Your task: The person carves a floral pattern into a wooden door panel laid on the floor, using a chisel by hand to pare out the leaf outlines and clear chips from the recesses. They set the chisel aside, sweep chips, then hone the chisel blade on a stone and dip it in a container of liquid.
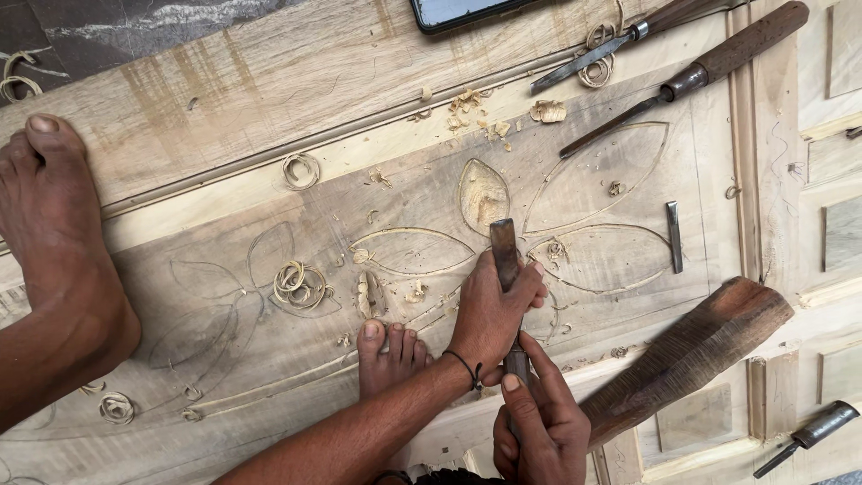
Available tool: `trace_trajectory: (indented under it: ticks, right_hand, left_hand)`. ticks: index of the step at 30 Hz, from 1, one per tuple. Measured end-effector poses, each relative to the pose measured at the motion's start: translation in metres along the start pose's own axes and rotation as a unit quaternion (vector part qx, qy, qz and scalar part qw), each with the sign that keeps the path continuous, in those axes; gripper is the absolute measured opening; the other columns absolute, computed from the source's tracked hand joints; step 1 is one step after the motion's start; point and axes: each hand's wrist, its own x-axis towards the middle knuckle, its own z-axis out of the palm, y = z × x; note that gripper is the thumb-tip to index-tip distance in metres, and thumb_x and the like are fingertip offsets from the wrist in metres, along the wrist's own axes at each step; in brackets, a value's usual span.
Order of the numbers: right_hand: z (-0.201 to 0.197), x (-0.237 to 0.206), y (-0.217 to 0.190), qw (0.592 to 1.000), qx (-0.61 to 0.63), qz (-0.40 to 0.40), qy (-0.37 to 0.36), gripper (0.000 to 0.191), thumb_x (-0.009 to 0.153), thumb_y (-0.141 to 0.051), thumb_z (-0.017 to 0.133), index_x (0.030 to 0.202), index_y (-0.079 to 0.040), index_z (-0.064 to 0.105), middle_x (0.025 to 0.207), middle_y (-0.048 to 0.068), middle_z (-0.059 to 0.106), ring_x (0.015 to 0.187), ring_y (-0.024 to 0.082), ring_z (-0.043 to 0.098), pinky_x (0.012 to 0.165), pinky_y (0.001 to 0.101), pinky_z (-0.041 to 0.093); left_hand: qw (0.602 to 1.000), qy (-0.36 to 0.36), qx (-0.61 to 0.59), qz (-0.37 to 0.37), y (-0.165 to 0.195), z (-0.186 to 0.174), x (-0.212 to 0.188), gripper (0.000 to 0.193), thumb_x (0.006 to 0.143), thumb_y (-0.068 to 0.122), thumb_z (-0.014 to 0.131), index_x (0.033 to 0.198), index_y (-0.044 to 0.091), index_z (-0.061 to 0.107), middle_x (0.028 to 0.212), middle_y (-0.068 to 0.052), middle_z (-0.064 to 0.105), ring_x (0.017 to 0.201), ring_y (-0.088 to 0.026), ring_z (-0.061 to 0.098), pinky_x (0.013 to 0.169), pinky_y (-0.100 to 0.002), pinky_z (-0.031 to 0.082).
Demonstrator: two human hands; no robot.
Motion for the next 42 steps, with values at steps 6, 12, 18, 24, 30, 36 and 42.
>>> trace_trajectory:
  ticks: [6, 12, 18, 24, 30, 36, 42]
  right_hand:
    - [0.004, -0.002, 0.004, 1.000, -0.004, 0.003, -0.004, 0.056, 0.094, -0.011, 0.058, 0.149, -0.004, 0.049, 0.079, 0.015, 0.065, 0.035, 0.008, 0.037, 0.028, 0.0285, 0.025]
    - [0.000, 0.004, 0.006, 0.999, -0.007, -0.037, -0.022, 0.058, 0.100, -0.010, 0.060, 0.156, -0.003, 0.048, 0.073, 0.016, 0.062, 0.037, 0.009, 0.037, 0.030, 0.0287, 0.025]
    - [-0.007, 0.007, 0.007, 0.999, -0.034, -0.004, -0.002, 0.061, 0.092, -0.012, 0.059, 0.152, -0.005, 0.049, 0.078, 0.013, 0.068, 0.035, 0.009, 0.038, 0.030, 0.0294, 0.025]
    - [-0.010, 0.014, 0.009, 0.999, -0.004, -0.026, -0.032, 0.055, 0.101, -0.006, 0.060, 0.155, 0.000, 0.050, 0.075, 0.017, 0.058, 0.039, 0.009, 0.037, 0.032, 0.0283, 0.025]
    - [-0.012, 0.014, -0.003, 1.000, -0.013, -0.006, -0.004, 0.058, 0.091, -0.008, 0.058, 0.149, -0.004, 0.051, 0.086, 0.014, 0.068, 0.035, 0.008, 0.035, 0.029, 0.0287, 0.021]
    - [-0.006, 0.014, -0.013, 0.999, -0.022, -0.034, -0.022, 0.058, 0.092, -0.006, 0.060, 0.149, 0.000, 0.053, 0.084, 0.016, 0.067, 0.037, 0.007, 0.035, 0.031, 0.0278, 0.023]
    - [-0.010, 0.013, -0.015, 0.998, -0.054, -0.022, -0.011, 0.057, 0.091, -0.008, 0.060, 0.147, -0.002, 0.054, 0.081, 0.015, 0.070, 0.035, 0.008, 0.035, 0.029, 0.0283, 0.021]
  left_hand:
    - [0.997, -0.026, -0.073, 0.014, -0.006, -0.003, 0.006, 0.032, 0.104, 0.028, 0.050, 0.105, -0.004, 0.049, 0.093, -0.015, 0.071, 0.085, -0.018, 0.075, 0.077, -0.031, 0.064]
    - [0.999, -0.024, -0.034, 0.008, -0.009, 0.000, 0.011, 0.034, 0.105, 0.030, 0.048, 0.102, -0.004, 0.046, 0.095, -0.016, 0.072, 0.086, -0.019, 0.075, 0.077, -0.032, 0.065]
    - [0.998, -0.030, -0.056, 0.005, -0.010, 0.002, 0.013, 0.033, 0.106, 0.030, 0.046, 0.103, -0.003, 0.044, 0.097, -0.017, 0.071, 0.086, -0.018, 0.074, 0.076, -0.031, 0.064]
    - [0.999, -0.010, -0.045, 0.016, -0.010, 0.005, 0.017, 0.037, 0.108, 0.031, 0.045, 0.102, -0.005, 0.046, 0.096, -0.018, 0.072, 0.085, -0.019, 0.074, 0.075, -0.031, 0.064]
    - [0.997, 0.000, -0.077, 0.001, -0.005, 0.010, 0.016, 0.037, 0.107, 0.031, 0.046, 0.101, -0.006, 0.044, 0.094, -0.018, 0.072, 0.085, -0.019, 0.075, 0.073, -0.030, 0.065]
    - [0.999, 0.010, -0.045, 0.014, -0.001, 0.009, 0.018, 0.035, 0.107, 0.029, 0.047, 0.099, -0.005, 0.044, 0.092, -0.018, 0.073, 0.081, -0.021, 0.075, 0.071, -0.031, 0.064]
    - [0.999, 0.006, -0.053, 0.008, -0.007, 0.011, 0.018, 0.035, 0.107, 0.030, 0.046, 0.100, -0.004, 0.045, 0.090, -0.018, 0.072, 0.080, -0.020, 0.075, 0.069, -0.030, 0.064]
